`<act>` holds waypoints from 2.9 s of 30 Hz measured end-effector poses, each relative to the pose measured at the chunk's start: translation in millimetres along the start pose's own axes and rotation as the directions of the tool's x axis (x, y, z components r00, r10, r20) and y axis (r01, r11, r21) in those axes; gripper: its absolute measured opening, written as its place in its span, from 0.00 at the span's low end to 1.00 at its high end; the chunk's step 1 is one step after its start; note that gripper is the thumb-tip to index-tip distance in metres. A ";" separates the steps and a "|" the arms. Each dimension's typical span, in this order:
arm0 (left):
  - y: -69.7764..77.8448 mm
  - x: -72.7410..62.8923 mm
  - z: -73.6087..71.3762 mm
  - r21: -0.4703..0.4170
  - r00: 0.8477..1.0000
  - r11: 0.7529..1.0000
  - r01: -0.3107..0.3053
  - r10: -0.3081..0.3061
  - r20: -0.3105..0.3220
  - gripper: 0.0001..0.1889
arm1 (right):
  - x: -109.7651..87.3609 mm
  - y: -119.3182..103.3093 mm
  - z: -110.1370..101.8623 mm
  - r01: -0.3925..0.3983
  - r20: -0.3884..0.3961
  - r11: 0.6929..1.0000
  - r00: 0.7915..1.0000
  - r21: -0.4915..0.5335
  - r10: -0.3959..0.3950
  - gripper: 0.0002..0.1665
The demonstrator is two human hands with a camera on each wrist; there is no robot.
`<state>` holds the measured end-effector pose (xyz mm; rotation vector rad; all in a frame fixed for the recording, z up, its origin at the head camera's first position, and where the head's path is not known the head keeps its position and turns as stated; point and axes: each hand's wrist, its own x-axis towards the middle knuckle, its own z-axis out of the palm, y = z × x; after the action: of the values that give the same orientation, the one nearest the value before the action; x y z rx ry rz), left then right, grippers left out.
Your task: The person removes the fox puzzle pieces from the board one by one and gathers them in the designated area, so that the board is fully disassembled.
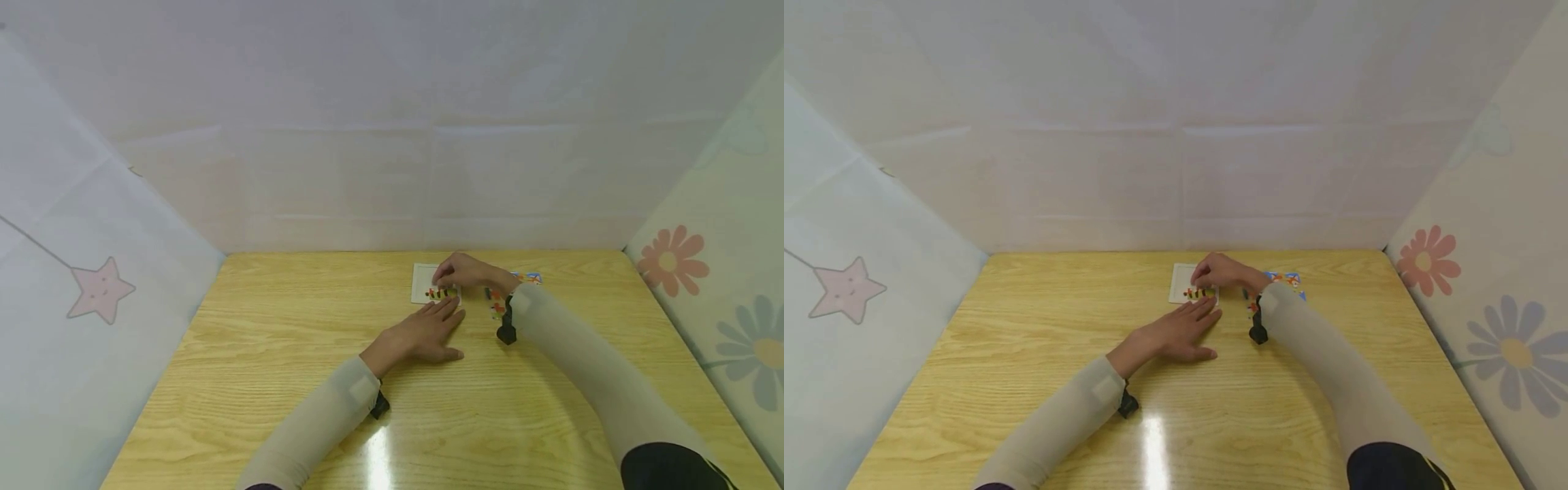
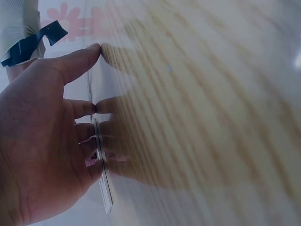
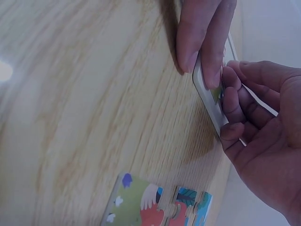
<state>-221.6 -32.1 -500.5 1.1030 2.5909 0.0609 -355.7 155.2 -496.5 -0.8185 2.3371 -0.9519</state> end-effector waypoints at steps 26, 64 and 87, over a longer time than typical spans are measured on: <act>0.6 -1.9 -4.8 0.020 1.000 1.000 -0.009 0.009 0.020 0.48 | 0.6 -1.1 1.7 0.022 0.052 0.994 0.998 0.110 -0.027 0.10; 2.1 -2.6 -6.5 -0.007 0.999 1.000 -0.001 0.001 0.033 0.48 | -24.8 5.0 -9.5 0.057 -0.138 0.988 0.990 0.146 -0.037 0.09; 6.1 -0.8 -9.2 -0.004 0.999 1.000 0.019 -0.019 0.033 0.48 | -75.1 17.1 -30.8 0.047 -0.111 0.978 0.993 0.205 -0.025 0.11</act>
<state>-219.7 -27.6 -490.5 1.0684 2.5707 0.0432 -327.9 230.1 -474.0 -0.7435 2.2697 -1.2604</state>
